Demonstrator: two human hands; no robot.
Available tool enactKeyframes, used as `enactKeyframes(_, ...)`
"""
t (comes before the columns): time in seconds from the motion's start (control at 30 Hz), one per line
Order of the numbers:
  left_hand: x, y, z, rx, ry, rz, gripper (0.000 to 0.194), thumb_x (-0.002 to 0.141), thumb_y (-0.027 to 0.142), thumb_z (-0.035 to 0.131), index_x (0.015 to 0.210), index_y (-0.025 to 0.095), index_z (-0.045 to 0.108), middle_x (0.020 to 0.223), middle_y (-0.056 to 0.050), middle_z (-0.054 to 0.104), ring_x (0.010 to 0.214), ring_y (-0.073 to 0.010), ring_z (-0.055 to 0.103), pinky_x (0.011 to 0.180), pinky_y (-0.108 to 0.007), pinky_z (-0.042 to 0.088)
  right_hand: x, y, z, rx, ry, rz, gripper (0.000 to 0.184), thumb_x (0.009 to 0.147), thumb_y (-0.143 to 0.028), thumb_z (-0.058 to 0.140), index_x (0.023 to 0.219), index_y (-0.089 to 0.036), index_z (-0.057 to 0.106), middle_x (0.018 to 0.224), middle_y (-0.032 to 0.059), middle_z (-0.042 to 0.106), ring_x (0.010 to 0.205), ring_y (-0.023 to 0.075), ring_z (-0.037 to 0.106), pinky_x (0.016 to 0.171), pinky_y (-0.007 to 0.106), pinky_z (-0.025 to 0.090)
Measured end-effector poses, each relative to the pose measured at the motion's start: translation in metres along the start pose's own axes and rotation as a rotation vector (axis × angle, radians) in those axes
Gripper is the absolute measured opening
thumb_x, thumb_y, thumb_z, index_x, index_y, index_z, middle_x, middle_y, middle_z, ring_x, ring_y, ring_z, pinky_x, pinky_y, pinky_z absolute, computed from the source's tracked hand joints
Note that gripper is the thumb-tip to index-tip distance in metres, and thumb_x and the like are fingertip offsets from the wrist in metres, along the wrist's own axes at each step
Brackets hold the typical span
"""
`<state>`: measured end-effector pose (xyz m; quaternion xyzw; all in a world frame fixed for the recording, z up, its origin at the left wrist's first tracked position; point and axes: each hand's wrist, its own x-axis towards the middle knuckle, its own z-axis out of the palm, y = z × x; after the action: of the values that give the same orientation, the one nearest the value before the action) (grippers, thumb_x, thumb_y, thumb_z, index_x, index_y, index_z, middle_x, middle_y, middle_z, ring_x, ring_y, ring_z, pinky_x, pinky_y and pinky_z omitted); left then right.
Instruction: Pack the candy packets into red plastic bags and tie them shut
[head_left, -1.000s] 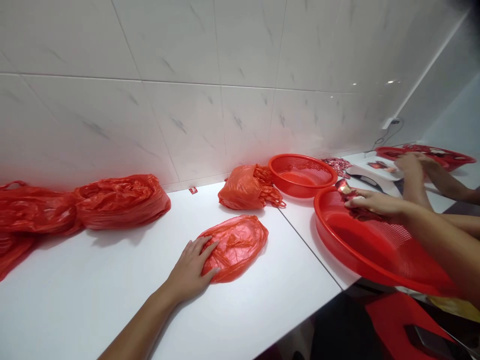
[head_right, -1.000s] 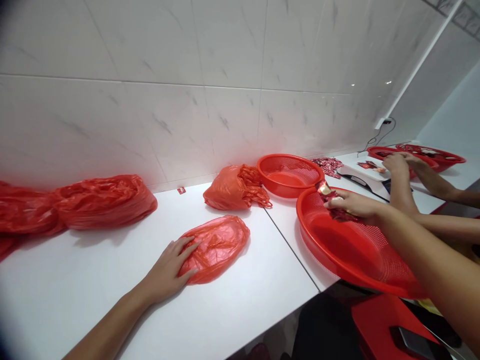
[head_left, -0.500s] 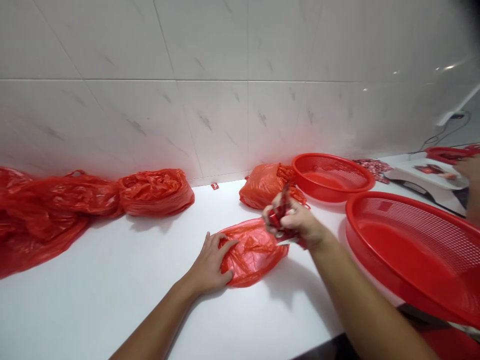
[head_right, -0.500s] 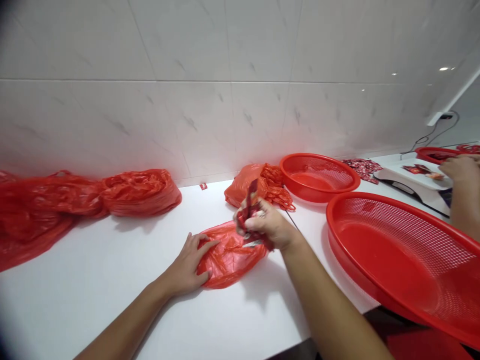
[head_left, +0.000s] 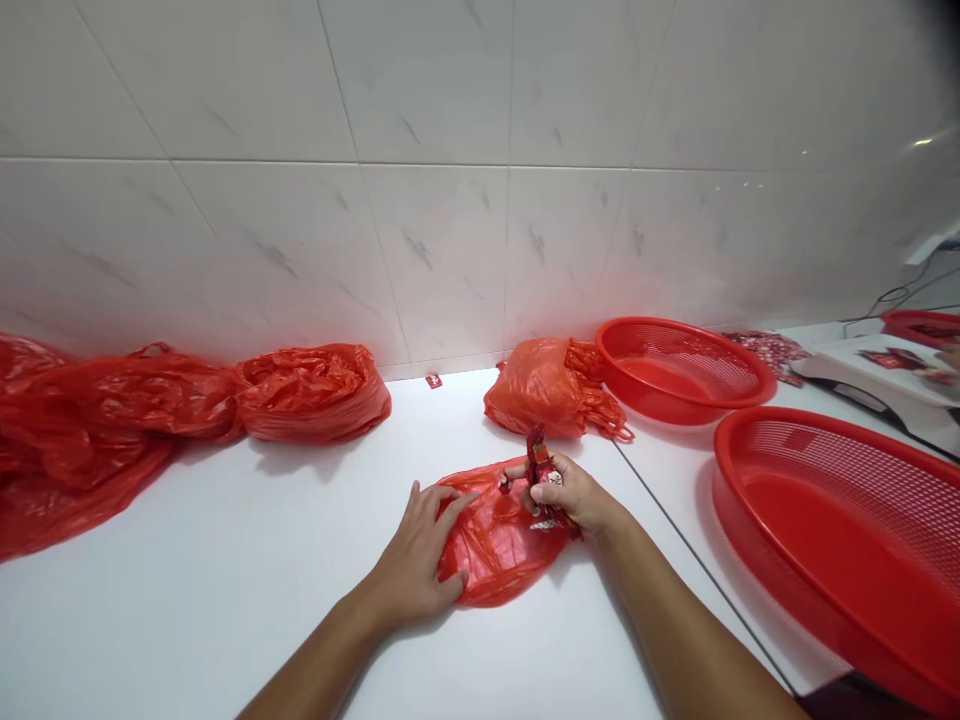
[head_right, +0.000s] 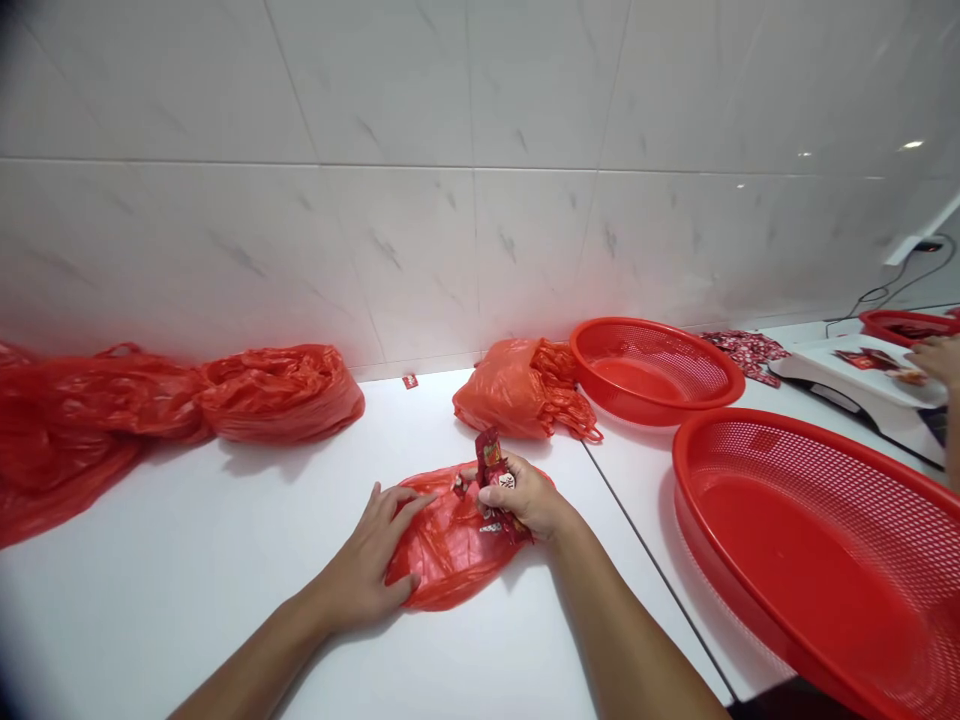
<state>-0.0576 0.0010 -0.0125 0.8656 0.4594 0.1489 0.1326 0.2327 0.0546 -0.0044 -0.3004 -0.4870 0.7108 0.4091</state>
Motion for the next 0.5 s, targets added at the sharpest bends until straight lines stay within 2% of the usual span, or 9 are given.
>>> enactKeyframes(0.1,0.001,0.001,0.000,-0.005,-0.010,-0.002,0.101,0.076,0.020,0.068,0.166,0.035,0.023,0.153,-0.010,0.046,0.148,-0.0374,0.040,0.128,-0.075,0.003,-0.001,-0.002,0.003,0.019,-0.032,-0.028,0.057,0.071,-0.040,0.091,0.116,-0.016,0.066,0.094,0.0058,0.074,0.064,0.0114,0.056,0.056,0.023,0.042)
enactKeyframes(0.2,0.002,0.000,-0.002,-0.009,-0.001,0.019,0.103,0.077,0.021,0.067,0.167,0.034,0.019,0.150,-0.010,0.049,0.146,-0.0365,0.043,0.128,-0.076,0.003,-0.003,-0.001,0.006,0.006,-0.030,-0.066,0.049,0.075,-0.039,0.089,0.113,-0.018,0.066,0.112,0.0077,0.074,0.069,0.0120,0.060,0.059,0.023,0.045)
enactKeyframes(0.27,0.004,0.002,-0.004,-0.008,0.050,0.063,0.095,0.082,0.026,0.067,0.166,0.033,0.023,0.147,-0.010,0.052,0.143,-0.0359,0.046,0.128,-0.076,0.004,-0.003,0.000,0.008,-0.024,-0.005,-0.077,0.042,0.077,-0.040,0.088,0.105,-0.018,0.066,0.101,0.0044,0.074,0.071,0.0127,0.061,0.064,0.024,0.048)
enactKeyframes(0.33,0.005,0.006,-0.005,-0.002,0.175,0.131,0.079,0.089,0.031,0.063,0.161,0.032,0.033,0.141,-0.010,0.056,0.137,-0.0346,0.051,0.128,-0.076,0.004,-0.002,0.002,0.011,-0.035,0.056,-0.085,0.039,0.078,-0.041,0.088,0.099,-0.019,0.065,0.087,0.0001,0.072,0.071,0.0133,0.062,0.067,0.025,0.049)
enactKeyframes(0.4,0.006,0.014,-0.005,-0.003,0.358,0.199,0.063,0.093,0.027,0.059,0.154,0.031,0.042,0.132,-0.009,0.061,0.128,-0.0317,0.056,0.127,-0.073,0.014,0.000,0.005,0.016,-0.016,0.121,-0.092,0.039,0.079,-0.044,0.088,0.097,-0.020,0.063,0.081,-0.0016,0.070,0.070,0.0138,0.062,0.068,0.025,0.050)
enactKeyframes(0.47,0.006,0.024,-0.002,-0.014,0.504,0.281,0.055,0.093,0.021,0.058,0.147,0.029,0.049,0.121,-0.008,0.065,0.115,-0.0284,0.061,0.118,-0.062,0.036,0.002,0.010,0.024,0.018,0.170,-0.099,0.040,0.081,-0.049,0.085,0.099,-0.022,0.062,0.083,-0.0010,0.070,0.071,0.0152,0.063,0.069,0.028,0.052)
enactKeyframes(0.5,0.006,0.028,0.001,-0.022,0.541,0.325,0.052,0.094,0.019,0.058,0.146,0.028,0.050,0.116,-0.008,0.067,0.108,-0.0270,0.062,0.109,-0.055,0.045,0.003,0.012,0.029,0.029,0.195,-0.103,0.040,0.082,-0.051,0.084,0.100,-0.022,0.062,0.084,-0.0009,0.070,0.072,0.0161,0.063,0.069,0.029,0.052)
